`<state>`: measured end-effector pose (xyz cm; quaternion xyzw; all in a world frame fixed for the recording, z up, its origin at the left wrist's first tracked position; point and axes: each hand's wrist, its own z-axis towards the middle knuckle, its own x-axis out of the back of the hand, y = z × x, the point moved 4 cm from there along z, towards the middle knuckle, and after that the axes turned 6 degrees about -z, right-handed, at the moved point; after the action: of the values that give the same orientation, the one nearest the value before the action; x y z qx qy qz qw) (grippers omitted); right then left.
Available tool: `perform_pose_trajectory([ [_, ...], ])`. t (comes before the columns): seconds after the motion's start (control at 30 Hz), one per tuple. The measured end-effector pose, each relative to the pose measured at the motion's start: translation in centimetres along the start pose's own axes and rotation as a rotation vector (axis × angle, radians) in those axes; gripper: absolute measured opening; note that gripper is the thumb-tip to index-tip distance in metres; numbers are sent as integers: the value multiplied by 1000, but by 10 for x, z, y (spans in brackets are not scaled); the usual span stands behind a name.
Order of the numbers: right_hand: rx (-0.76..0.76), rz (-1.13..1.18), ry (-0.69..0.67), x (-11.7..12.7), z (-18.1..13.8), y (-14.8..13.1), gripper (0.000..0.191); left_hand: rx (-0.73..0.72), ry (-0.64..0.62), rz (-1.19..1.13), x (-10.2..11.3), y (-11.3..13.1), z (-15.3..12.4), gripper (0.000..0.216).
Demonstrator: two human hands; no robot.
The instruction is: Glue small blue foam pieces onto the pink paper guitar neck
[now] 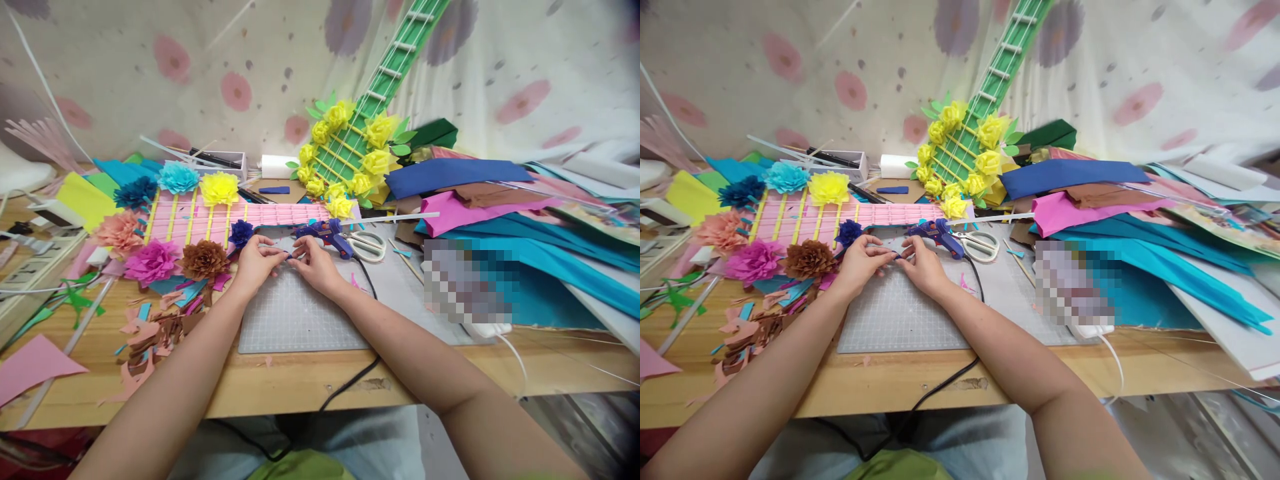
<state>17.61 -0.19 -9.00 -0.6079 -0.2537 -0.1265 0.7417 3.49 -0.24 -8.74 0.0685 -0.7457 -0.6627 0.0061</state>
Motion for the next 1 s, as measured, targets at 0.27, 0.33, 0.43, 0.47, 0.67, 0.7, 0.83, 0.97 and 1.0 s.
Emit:
perform_pose_trajectory([
  [0.27, -23, 6, -1, -1, 0, 4, 26, 30, -52, 74, -6, 4, -3, 40],
  [0.33, -15, -4, -2, -1, 0, 4, 26, 31, -39, 77, -5, 3, -2, 38],
  [0.43, -9, -29, 3, 0, 0, 3, 24, 29, 30, 21, -1, 1, 0, 41],
  [0.47, -11, -41, 11, 1, 0, 2, 22, 29, 44, 2, 0, 1, 1, 43],
  [0.67, -6, -87, 67, 6, -1, 0, 7, 15, 63, -47, 0, 1, 0, 48],
  [0.7, -2, -95, 74, 6, -1, 0, 6, 15, 63, -58, 0, 1, 0, 48],
  [0.83, 24, -165, 69, 4, 0, -2, 14, 27, 60, -91, -1, 1, 0, 51],
  [0.97, -4, -188, 30, 0, 1, -6, 28, 61, 56, -81, -2, 1, 1, 44],
  [1.0, -17, -191, 28, 0, 1, -7, 29, 68, 59, -77, -2, 1, 1, 41],
])
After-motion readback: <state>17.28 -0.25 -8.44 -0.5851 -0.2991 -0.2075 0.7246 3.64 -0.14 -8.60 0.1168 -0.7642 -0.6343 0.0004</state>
